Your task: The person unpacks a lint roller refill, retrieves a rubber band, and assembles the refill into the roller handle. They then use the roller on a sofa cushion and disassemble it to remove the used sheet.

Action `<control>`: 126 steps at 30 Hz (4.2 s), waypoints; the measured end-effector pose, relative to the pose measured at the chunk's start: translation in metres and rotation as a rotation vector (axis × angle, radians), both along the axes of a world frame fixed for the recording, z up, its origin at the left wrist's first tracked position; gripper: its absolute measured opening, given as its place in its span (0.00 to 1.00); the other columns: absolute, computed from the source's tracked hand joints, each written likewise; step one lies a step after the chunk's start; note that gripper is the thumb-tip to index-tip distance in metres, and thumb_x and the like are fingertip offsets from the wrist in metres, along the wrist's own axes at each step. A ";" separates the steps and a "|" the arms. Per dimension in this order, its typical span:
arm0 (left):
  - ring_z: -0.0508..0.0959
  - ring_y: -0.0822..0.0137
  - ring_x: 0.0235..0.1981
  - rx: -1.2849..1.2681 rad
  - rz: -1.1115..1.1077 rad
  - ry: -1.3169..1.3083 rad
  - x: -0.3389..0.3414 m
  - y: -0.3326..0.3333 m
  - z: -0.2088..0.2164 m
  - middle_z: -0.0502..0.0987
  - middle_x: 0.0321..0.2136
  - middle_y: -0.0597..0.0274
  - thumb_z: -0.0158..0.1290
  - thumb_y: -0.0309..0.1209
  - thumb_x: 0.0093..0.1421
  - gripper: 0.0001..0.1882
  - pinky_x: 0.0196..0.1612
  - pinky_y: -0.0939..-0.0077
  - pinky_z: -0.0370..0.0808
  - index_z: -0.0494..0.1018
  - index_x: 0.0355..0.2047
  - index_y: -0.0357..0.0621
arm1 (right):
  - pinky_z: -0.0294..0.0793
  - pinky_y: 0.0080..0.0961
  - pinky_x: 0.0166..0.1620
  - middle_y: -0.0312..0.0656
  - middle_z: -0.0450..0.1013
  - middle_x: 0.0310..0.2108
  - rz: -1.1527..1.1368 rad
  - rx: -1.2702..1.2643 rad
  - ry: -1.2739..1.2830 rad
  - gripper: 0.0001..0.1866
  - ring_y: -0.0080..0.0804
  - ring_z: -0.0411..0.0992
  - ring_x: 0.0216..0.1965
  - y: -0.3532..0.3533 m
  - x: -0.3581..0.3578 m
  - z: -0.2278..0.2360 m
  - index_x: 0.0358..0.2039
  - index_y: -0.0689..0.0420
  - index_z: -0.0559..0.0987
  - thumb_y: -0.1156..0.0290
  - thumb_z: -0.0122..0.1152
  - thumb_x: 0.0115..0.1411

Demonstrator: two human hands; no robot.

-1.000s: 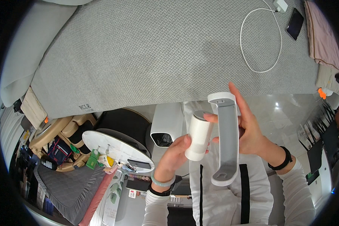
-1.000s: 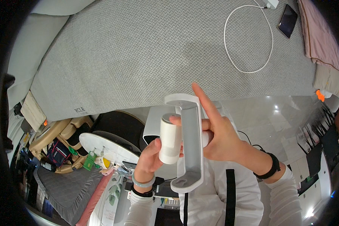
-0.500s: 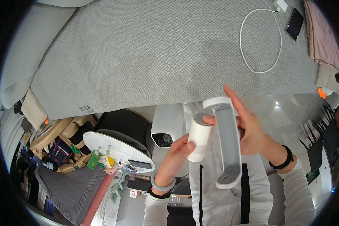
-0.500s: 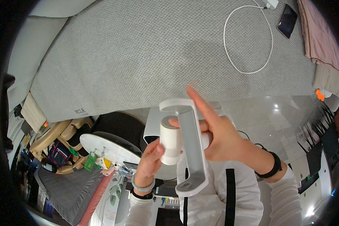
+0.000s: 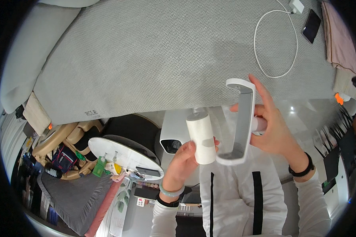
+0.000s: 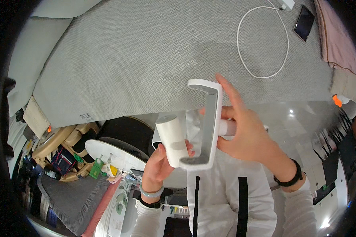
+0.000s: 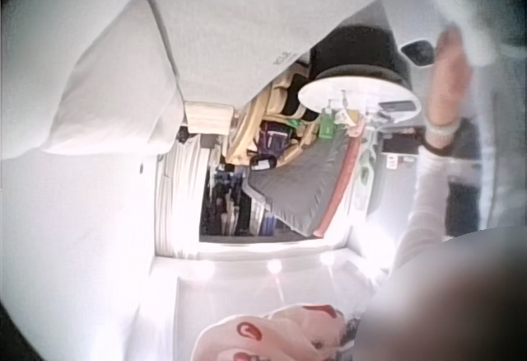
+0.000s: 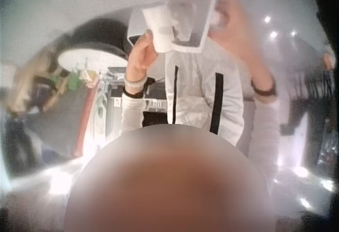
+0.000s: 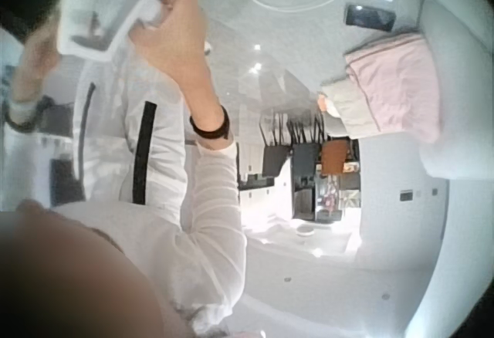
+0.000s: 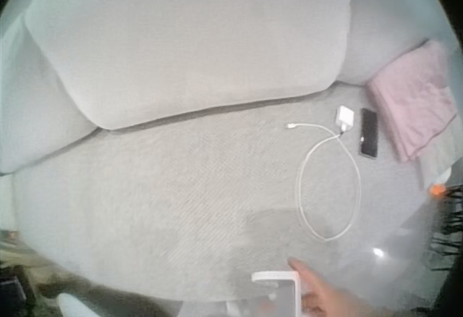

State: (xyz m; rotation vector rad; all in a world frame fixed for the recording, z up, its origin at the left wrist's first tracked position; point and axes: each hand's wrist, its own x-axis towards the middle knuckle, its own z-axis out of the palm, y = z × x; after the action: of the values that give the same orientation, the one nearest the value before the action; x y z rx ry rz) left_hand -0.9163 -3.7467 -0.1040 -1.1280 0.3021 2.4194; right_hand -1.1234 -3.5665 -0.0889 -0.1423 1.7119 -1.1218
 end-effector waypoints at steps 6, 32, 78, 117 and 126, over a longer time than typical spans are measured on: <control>0.75 0.55 0.53 0.112 0.083 -0.008 0.000 -0.008 -0.014 0.69 0.58 0.52 0.46 0.53 0.67 0.34 0.66 0.41 0.57 0.58 0.65 0.45 | 0.76 0.33 0.47 0.46 0.80 0.40 0.250 -0.058 -0.285 0.49 0.42 0.79 0.44 0.008 -0.004 0.006 0.68 0.50 0.51 0.79 0.66 0.47; 0.78 0.66 0.48 -0.163 -0.352 -0.012 -0.017 -0.012 0.012 0.79 0.46 0.54 0.62 0.49 0.56 0.36 0.53 0.73 0.71 0.72 0.53 0.29 | 0.77 0.30 0.28 0.38 0.79 0.26 0.383 -0.138 0.198 0.44 0.39 0.79 0.25 0.023 0.025 -0.006 0.59 0.58 0.56 0.73 0.69 0.42; 0.75 0.68 0.50 -0.260 -0.528 0.036 -0.034 -0.005 -0.002 0.75 0.50 0.58 0.52 0.44 0.67 0.29 0.53 0.73 0.72 0.66 0.58 0.33 | 0.78 0.33 0.30 0.41 0.79 0.26 0.448 -0.026 0.100 0.43 0.44 0.79 0.26 0.027 0.039 -0.021 0.60 0.57 0.57 0.71 0.68 0.44; 0.74 0.72 0.48 -0.136 -0.434 -0.018 -0.032 -0.002 0.003 0.77 0.47 0.62 0.53 0.48 0.66 0.30 0.54 0.76 0.69 0.70 0.56 0.33 | 0.78 0.29 0.35 0.44 0.80 0.30 0.402 -0.023 -0.114 0.48 0.43 0.80 0.29 0.030 0.034 -0.024 0.61 0.53 0.53 0.71 0.71 0.41; 0.74 0.72 0.48 -0.099 -0.399 0.018 -0.033 -0.005 0.011 0.77 0.47 0.62 0.55 0.47 0.65 0.31 0.53 0.76 0.70 0.69 0.57 0.33 | 0.78 0.28 0.35 0.39 0.80 0.29 0.411 -0.121 0.038 0.48 0.40 0.80 0.30 0.030 0.035 -0.014 0.59 0.56 0.54 0.74 0.72 0.40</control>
State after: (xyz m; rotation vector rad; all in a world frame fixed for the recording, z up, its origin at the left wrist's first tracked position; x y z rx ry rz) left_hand -0.9495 -3.7514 -0.0928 -0.9786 0.5976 2.0804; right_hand -1.0882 -3.5360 -0.1032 -0.5675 1.5553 -0.9168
